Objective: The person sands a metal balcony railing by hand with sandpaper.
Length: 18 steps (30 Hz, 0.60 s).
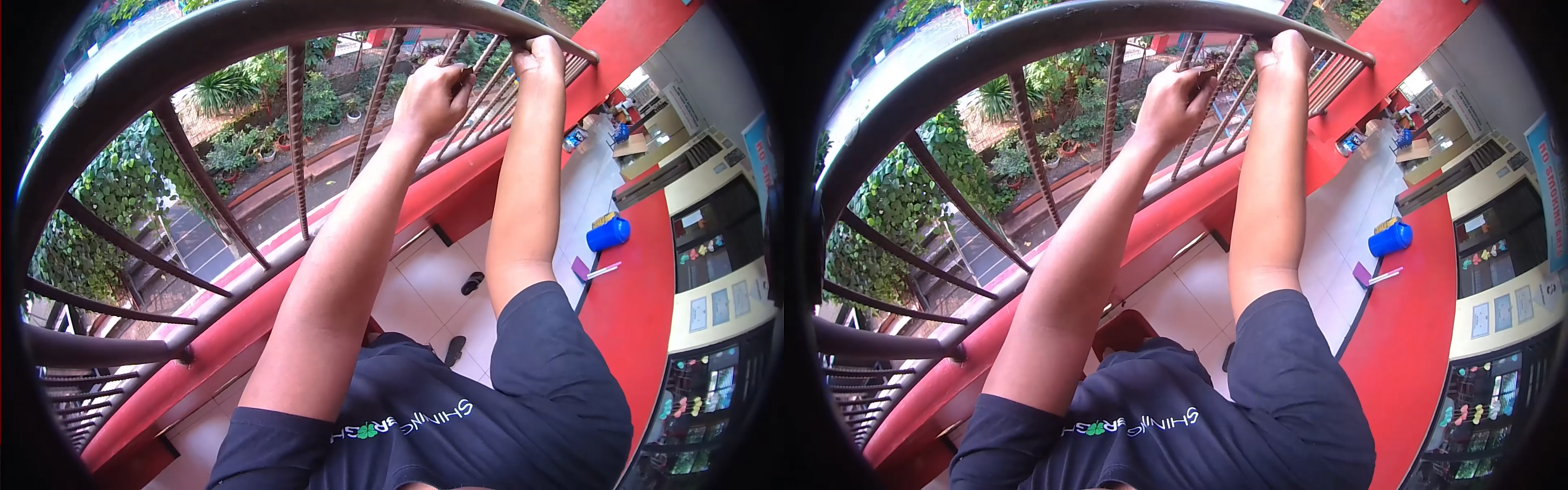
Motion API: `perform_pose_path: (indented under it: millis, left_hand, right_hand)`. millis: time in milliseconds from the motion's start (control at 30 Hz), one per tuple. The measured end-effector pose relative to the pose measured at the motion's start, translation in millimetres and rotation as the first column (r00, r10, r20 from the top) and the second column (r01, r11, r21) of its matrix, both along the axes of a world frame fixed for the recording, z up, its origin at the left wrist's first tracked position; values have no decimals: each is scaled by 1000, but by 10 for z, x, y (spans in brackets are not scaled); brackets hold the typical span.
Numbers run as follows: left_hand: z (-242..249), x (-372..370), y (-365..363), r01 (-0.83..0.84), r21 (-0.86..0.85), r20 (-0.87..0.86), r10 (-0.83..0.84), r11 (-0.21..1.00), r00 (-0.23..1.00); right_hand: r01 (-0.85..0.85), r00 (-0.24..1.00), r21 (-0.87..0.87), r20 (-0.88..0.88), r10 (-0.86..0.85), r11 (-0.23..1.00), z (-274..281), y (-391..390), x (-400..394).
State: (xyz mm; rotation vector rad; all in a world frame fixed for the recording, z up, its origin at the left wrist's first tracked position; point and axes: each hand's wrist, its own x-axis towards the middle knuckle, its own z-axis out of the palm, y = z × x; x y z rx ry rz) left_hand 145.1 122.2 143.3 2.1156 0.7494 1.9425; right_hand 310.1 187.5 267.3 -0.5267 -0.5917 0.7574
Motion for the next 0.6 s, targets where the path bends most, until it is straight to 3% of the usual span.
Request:
perform_pose_path:
  millis: [100,167,267,300,400,533,600]
  left_hand:
    - [-24,29,-1,-23,-4,-2,23,1000,1000]
    - [-9,58,2,-39,13,71,38,999,997]
    - [-4,27,4,-21,0,21,21,1000,1000]
    - [-12,37,5,-35,0,25,35,999,999]
    - [-20,54,38,-32,14,19,32,999,999]
    - [-37,66,60,-32,-19,-6,32,999,999]
    - [-27,58,24,-26,-31,4,26,999,1000]
  right_hand:
    - [70,994,-43,-78,-73,997,-33,28,55]
    - [-48,997,-12,-65,48,999,-122,-33,126]
    - [-188,978,-9,-93,186,982,-352,-76,400]
    - [-117,983,-27,-145,112,993,-414,-90,429]
    - [-111,963,-6,-247,106,994,-492,-136,531]
    - [-109,979,-86,-182,92,990,-458,-379,474]
    - [-119,971,-38,-214,108,992,-498,-348,513]
